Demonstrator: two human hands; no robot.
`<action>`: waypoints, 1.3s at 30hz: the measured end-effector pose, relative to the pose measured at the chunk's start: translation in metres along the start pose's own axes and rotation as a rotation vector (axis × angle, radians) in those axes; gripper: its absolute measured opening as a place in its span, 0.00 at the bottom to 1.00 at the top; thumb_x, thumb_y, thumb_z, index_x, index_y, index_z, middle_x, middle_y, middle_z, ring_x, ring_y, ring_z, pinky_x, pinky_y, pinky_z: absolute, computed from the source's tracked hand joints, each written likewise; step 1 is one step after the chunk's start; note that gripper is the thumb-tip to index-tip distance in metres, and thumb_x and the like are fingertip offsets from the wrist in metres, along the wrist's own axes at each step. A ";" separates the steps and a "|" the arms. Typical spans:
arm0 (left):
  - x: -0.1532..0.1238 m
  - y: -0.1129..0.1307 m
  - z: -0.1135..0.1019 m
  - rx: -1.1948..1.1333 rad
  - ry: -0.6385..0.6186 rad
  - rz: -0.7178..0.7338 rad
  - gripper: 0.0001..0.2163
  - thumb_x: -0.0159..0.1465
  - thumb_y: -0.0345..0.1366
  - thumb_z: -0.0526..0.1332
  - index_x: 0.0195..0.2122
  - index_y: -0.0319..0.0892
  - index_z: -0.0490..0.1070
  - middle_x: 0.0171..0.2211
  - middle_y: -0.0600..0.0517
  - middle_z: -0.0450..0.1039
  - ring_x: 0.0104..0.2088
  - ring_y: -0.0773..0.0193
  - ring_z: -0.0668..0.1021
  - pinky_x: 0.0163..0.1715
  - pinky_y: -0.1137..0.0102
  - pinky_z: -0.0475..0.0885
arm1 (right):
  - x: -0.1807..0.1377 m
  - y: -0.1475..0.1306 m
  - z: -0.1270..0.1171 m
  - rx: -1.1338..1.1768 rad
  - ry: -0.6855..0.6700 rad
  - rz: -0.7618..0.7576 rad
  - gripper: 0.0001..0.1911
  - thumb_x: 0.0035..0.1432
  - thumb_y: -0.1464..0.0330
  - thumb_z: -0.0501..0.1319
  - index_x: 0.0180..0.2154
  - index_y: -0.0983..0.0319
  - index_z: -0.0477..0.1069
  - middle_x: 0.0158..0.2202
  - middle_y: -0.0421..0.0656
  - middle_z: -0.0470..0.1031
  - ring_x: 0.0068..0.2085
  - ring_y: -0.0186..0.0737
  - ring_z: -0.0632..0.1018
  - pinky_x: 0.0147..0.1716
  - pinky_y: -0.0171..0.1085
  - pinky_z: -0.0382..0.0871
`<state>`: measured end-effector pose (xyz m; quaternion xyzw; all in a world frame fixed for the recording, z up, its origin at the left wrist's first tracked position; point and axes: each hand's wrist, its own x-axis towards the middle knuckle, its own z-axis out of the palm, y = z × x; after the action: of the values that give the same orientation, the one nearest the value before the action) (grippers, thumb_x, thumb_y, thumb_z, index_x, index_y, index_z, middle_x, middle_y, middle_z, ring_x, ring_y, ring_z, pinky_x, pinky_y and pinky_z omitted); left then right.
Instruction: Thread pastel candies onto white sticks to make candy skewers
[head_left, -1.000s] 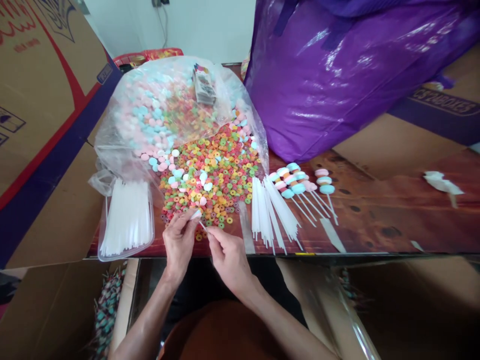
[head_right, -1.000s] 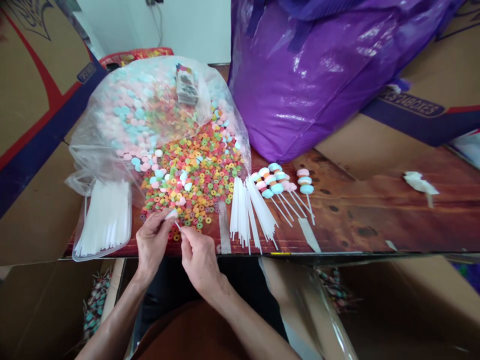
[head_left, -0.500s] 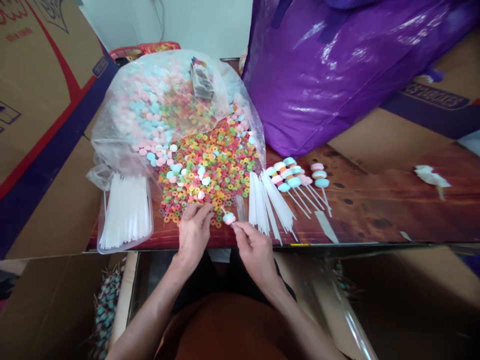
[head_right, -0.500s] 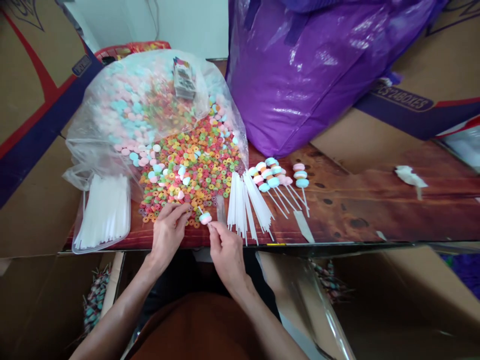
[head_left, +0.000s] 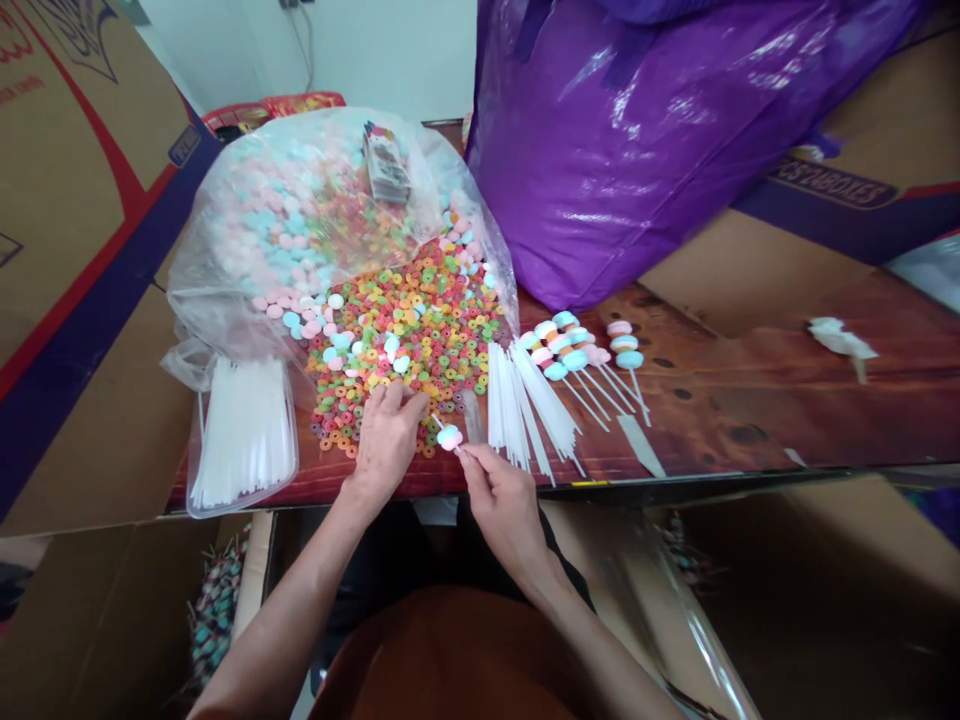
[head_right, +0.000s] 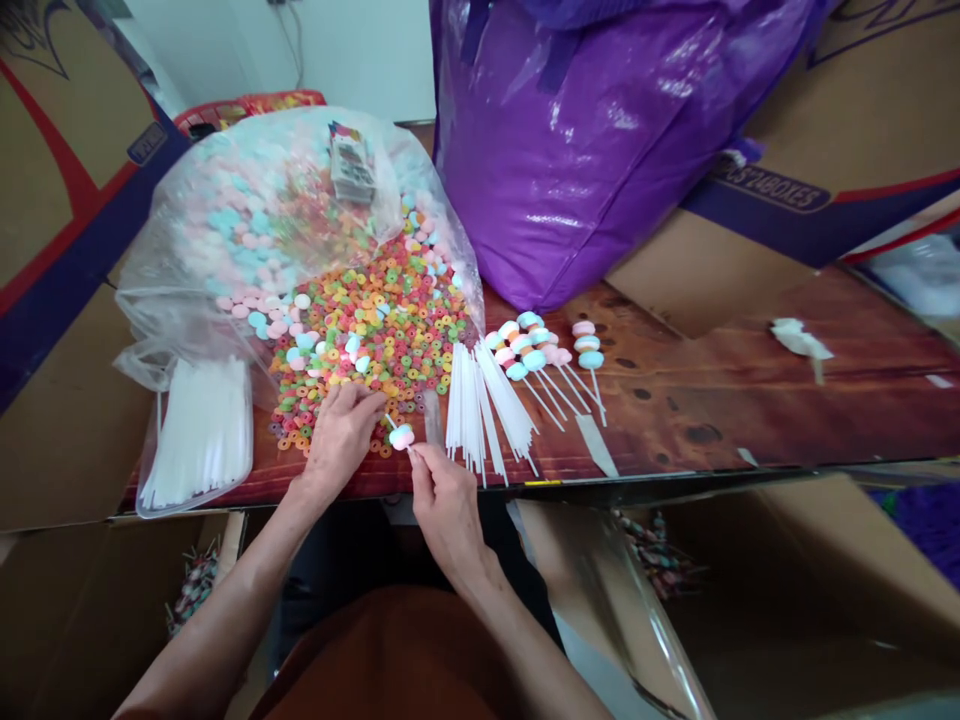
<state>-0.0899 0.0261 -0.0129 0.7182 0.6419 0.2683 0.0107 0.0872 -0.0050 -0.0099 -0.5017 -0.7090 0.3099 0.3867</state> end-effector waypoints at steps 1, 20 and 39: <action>0.004 -0.001 -0.001 0.047 -0.052 0.054 0.11 0.67 0.27 0.56 0.42 0.43 0.78 0.38 0.45 0.69 0.41 0.55 0.70 0.43 0.61 0.71 | 0.000 0.000 0.000 0.003 0.000 0.000 0.13 0.69 0.68 0.53 0.39 0.63 0.76 0.31 0.42 0.80 0.30 0.36 0.78 0.33 0.32 0.68; -0.012 0.000 -0.009 -0.690 0.029 -0.471 0.08 0.67 0.39 0.58 0.41 0.42 0.72 0.31 0.53 0.76 0.30 0.66 0.76 0.33 0.71 0.71 | 0.004 -0.009 0.006 0.090 -0.047 -0.025 0.13 0.69 0.68 0.52 0.40 0.63 0.76 0.32 0.42 0.79 0.30 0.36 0.77 0.33 0.32 0.68; -0.026 0.011 -0.006 -0.912 0.157 -0.603 0.13 0.63 0.43 0.64 0.44 0.42 0.79 0.40 0.48 0.82 0.40 0.58 0.83 0.46 0.62 0.78 | 0.009 -0.014 0.017 -0.015 -0.067 -0.054 0.14 0.68 0.71 0.52 0.42 0.63 0.77 0.30 0.44 0.80 0.29 0.38 0.78 0.30 0.33 0.68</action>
<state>-0.0833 -0.0021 -0.0133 0.4029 0.6369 0.5569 0.3491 0.0642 -0.0016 -0.0049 -0.4745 -0.7370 0.3107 0.3675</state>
